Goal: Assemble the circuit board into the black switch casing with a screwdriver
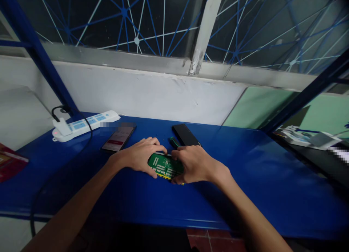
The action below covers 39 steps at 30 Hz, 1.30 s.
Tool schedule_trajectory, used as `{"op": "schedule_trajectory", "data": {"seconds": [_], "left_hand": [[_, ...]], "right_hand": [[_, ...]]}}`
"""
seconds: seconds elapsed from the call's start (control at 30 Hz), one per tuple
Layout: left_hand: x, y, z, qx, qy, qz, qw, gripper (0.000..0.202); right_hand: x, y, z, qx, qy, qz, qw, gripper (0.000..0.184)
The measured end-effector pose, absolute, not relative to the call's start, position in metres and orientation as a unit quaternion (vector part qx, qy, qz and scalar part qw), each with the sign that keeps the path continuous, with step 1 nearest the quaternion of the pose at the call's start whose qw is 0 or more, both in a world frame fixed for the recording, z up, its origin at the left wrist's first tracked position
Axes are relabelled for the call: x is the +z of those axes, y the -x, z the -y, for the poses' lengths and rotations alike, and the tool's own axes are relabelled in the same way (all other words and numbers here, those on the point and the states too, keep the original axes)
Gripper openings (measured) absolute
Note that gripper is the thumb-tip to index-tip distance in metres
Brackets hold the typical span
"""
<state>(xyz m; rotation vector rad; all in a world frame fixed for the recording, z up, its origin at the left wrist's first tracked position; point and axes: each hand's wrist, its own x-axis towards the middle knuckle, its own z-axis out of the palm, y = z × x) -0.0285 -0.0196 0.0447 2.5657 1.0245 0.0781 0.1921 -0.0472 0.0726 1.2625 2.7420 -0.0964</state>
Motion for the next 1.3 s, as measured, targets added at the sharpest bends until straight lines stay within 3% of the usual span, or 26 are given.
{"op": "schedule_trajectory", "data": {"seconds": [1.3], "left_hand": [[0.0388, 0.0262, 0.0174, 0.027, -0.898, -0.365, 0.244, 0.065]], "right_hand": [[0.0735, -0.1938, 0.0430, -0.034, -0.413, -0.909, 0.042, 0.047]]}}
